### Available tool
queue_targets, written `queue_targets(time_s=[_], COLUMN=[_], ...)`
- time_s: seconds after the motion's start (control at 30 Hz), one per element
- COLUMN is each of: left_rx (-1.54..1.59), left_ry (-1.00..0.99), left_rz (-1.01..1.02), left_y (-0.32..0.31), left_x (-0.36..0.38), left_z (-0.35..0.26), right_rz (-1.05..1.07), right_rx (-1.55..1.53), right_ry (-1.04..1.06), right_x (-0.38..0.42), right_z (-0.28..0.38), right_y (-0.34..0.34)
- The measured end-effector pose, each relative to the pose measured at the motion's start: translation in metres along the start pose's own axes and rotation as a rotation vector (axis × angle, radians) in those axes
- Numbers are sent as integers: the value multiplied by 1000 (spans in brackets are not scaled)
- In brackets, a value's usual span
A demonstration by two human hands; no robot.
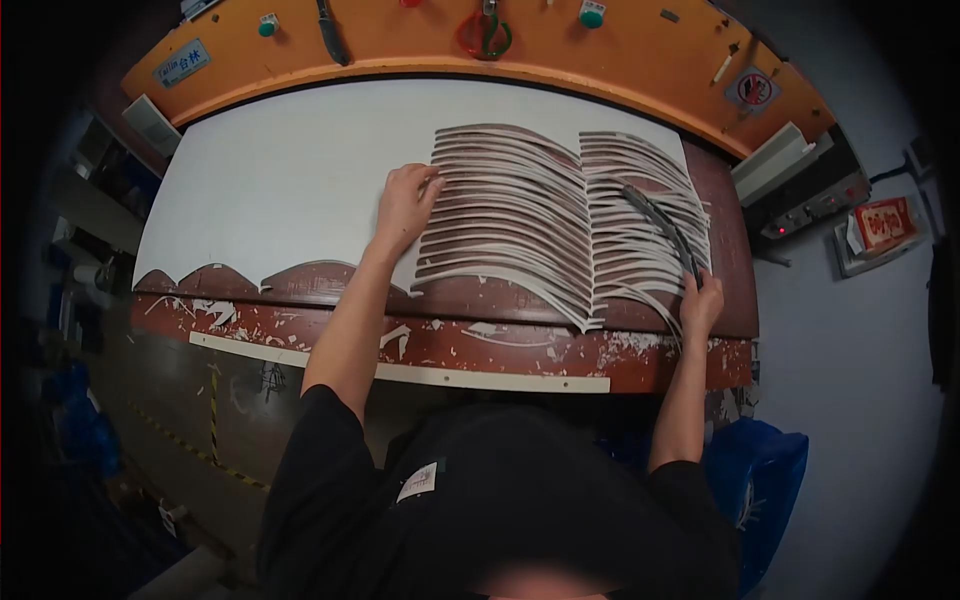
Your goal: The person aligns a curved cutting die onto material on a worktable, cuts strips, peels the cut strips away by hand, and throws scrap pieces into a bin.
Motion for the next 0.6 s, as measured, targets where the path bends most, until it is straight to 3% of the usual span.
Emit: queue_targets(time_s=[0.07, 0.2, 0.43, 0.6], left_rx=[-71, -229, -319, -193], left_ry=[-52, -125, -50, -36], left_rz=[4, -5, -7, -73], left_y=[-16, -44, -56, -51], left_x=[-25, -72, -78, -80], left_z=[5, 19, 36, 41], right_rz=[-54, 49, 296, 319], right_rx=[-91, -386, -453, -385], right_ry=[48, 32, 299, 563], right_x=[-7, -44, -103, -130], right_z=[9, 70, 201, 252], right_y=[2, -11, -96, -158])
Point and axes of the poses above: each hand's wrist, its own x-axis away from the middle knuckle, its own y-axis out of the back of the hand, z = x × y, the point moved 3 cm from there along -x, towards the middle knuckle, and after that the axes turned 3 degrees about -x, right-handed, at the moved point
